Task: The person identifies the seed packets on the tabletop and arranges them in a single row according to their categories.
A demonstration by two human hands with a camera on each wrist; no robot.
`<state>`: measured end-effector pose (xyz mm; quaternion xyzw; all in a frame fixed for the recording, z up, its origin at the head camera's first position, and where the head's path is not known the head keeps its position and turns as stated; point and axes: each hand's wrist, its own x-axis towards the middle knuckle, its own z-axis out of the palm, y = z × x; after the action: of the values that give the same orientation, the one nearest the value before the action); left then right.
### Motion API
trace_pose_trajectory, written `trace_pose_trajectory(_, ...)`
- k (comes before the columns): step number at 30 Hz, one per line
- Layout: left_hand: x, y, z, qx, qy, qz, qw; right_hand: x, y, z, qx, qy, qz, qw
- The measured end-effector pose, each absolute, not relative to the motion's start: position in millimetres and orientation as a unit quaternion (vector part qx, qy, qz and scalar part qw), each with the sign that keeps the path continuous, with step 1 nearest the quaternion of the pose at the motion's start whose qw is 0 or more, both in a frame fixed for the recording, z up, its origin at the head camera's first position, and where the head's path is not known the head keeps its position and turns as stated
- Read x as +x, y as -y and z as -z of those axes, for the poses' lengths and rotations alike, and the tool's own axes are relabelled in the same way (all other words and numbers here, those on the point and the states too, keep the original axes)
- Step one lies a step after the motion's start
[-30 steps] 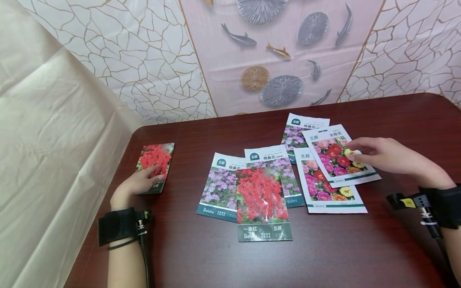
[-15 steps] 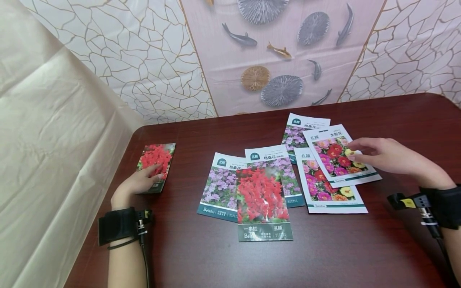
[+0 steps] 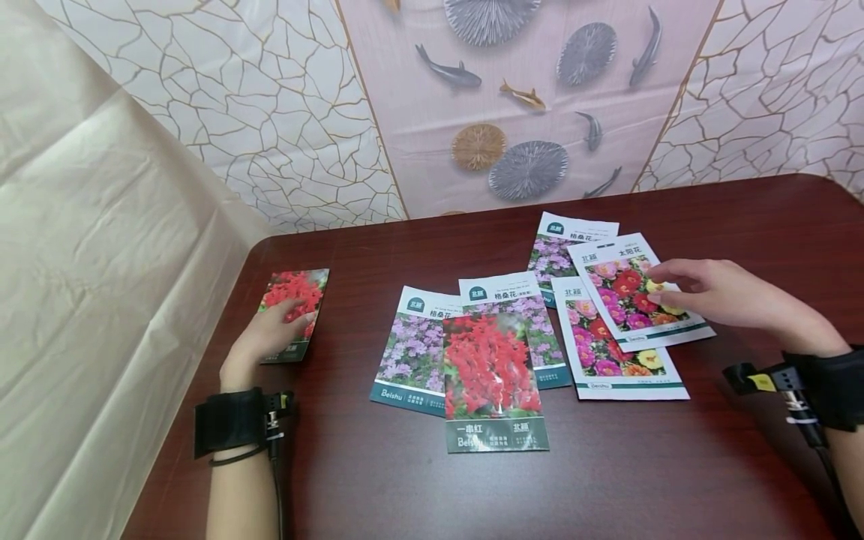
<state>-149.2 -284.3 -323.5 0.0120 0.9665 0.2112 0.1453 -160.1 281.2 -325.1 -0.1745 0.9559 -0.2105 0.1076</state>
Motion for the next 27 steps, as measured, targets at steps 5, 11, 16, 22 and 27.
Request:
trace_pose_trajectory(5, -153, 272, 326, 0.005, -0.969, -0.221, 0.112, -158, -277, 324, -0.185, -0.956, 0.205, 0.100)
trace_pose_trajectory(11, -151, 249, 322, 0.014, -0.971, -0.226, 0.076, -155, -271, 323, -0.194, -0.952, 0.216, 0.100)
trace_pose_trajectory(16, -149, 230, 320, 0.023, -0.971, -0.227, 0.071, -153, -265, 322, -0.201, -0.952, 0.212, 0.096)
trace_pose_trajectory(22, -146, 210, 318, 0.035, -0.971, -0.226, 0.071, -150, -259, 322, -0.215, -0.949, 0.214, 0.087)
trace_pose_trajectory(27, -144, 194, 320, 0.053, -0.967, -0.238, 0.077, -147, -254, 322, -0.236, -0.941, 0.230, 0.079)
